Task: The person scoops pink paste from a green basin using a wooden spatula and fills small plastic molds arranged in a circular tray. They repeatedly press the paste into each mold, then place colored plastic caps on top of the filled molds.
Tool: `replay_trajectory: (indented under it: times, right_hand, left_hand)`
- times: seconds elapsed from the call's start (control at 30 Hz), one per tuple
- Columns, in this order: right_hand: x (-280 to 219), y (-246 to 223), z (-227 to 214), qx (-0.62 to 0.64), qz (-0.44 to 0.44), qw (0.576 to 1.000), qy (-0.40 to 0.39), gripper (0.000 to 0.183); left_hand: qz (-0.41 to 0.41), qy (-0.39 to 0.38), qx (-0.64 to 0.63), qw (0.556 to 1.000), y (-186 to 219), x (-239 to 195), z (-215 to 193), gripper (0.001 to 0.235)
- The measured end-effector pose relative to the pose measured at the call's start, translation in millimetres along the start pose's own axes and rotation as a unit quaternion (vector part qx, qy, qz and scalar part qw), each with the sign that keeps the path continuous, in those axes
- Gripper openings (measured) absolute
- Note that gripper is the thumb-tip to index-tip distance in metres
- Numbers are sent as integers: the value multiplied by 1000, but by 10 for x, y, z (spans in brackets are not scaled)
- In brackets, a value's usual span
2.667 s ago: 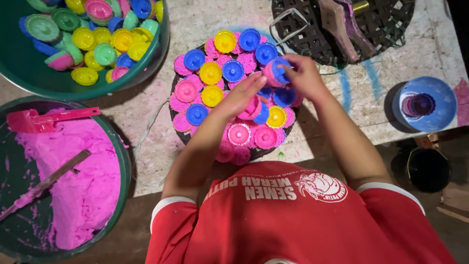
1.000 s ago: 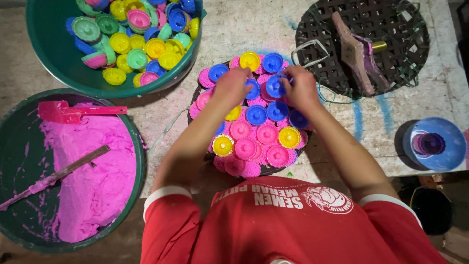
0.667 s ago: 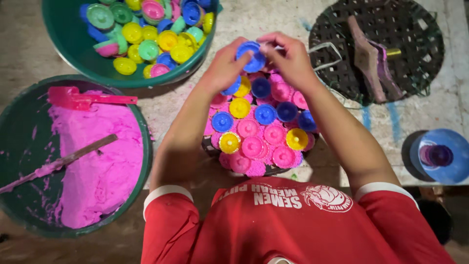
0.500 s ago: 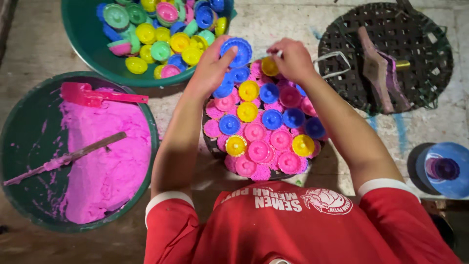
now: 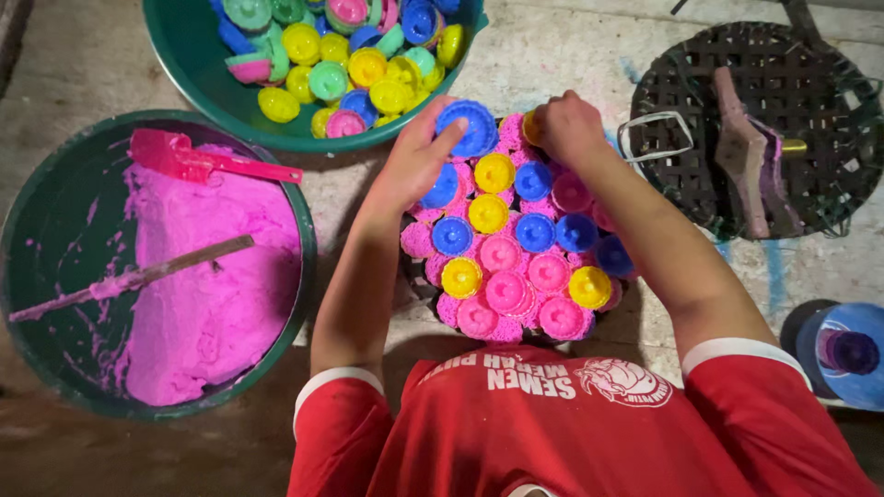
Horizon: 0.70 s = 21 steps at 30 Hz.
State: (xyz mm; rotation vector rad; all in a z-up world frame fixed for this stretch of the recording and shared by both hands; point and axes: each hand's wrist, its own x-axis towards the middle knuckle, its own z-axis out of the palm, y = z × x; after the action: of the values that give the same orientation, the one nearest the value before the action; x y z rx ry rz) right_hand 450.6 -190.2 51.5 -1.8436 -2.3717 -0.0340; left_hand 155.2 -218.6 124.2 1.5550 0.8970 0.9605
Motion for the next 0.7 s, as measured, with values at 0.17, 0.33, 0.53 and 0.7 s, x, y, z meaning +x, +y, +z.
replay_trajectory:
  times: [0.17,0.33,0.53,0.7]
  right_hand:
    - [9,-251,-819,277,-18,950,142,22]
    - [-173,-356,-1244,361,-64,916,164,17]
    - [-616,-422,-1237,482,-6,869,112,19]
    - [-1121,-835,-1213,638,4,770,-8,43]
  left_hand:
    - [161,126,117,972,-24,215,-168,41]
    - [126,302,351,877,-11,603,-847,30]
    - [171,303,392,852,101,318,-833,13]
    - [121,50,198,972,318,-428,244,30]
